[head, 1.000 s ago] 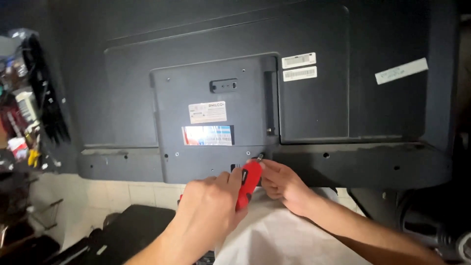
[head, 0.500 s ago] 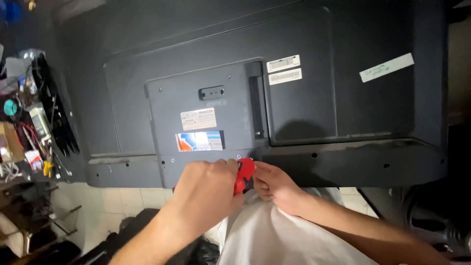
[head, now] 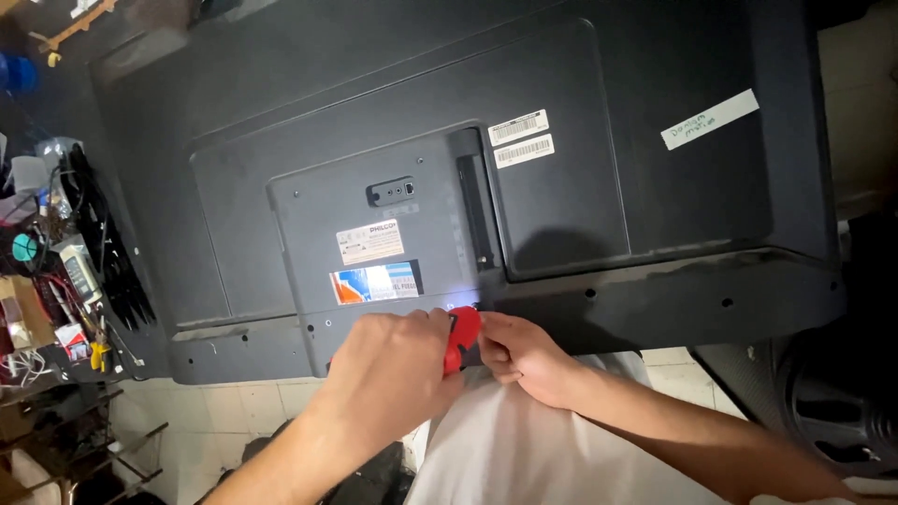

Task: Removing screws from the back panel of a television using an electric screwdriver.

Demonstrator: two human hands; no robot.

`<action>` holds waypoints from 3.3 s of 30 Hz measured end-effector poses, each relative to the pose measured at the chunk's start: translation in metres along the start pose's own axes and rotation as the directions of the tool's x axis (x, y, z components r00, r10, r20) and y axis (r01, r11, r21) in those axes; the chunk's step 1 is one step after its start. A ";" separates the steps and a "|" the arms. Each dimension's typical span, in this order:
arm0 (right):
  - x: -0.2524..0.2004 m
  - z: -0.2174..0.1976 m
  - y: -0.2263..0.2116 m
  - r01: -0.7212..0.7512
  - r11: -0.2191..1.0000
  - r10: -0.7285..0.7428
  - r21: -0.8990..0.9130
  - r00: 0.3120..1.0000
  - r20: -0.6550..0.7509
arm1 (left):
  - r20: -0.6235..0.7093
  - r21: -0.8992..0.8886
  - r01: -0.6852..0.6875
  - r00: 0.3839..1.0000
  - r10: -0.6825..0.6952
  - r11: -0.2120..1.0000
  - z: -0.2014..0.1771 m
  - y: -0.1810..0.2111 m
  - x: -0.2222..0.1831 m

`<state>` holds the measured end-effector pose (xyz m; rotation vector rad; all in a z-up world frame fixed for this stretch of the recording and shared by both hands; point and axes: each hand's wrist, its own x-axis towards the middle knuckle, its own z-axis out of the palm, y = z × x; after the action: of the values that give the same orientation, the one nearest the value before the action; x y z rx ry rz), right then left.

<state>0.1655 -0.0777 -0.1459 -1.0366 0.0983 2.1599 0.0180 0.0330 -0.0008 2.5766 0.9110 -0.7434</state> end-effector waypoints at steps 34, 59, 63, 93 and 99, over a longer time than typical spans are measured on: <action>-0.003 -0.001 0.001 0.031 0.999 -0.031 -0.026 0.999 0.009 | -0.035 -0.012 0.004 0.999 -0.004 1.000 -0.003 0.005 -0.001; -0.055 -0.063 0.006 0.127 0.991 -0.124 0.029 0.989 -0.078 | -0.264 -0.009 -0.160 0.952 0.152 0.987 -0.036 0.054 -0.034; -0.078 -0.086 0.005 0.247 0.968 -0.240 0.035 0.962 -0.133 | -0.266 0.012 -0.208 0.942 0.204 0.978 -0.024 0.076 0.008; -0.108 -0.137 -0.007 0.401 0.914 -0.385 0.066 0.906 -0.177 | 0.115 0.155 -0.201 0.976 0.184 0.967 -0.034 0.104 0.098; -0.108 -0.134 -0.007 0.460 0.888 -0.452 0.027 0.880 -0.146 | -0.026 0.283 -0.302 0.946 0.322 0.910 -0.010 0.118 0.082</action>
<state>0.3017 -0.1829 -0.1584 -1.0497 -0.0182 1.6490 0.1529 -0.0103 -0.0259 2.9123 0.4129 -0.7304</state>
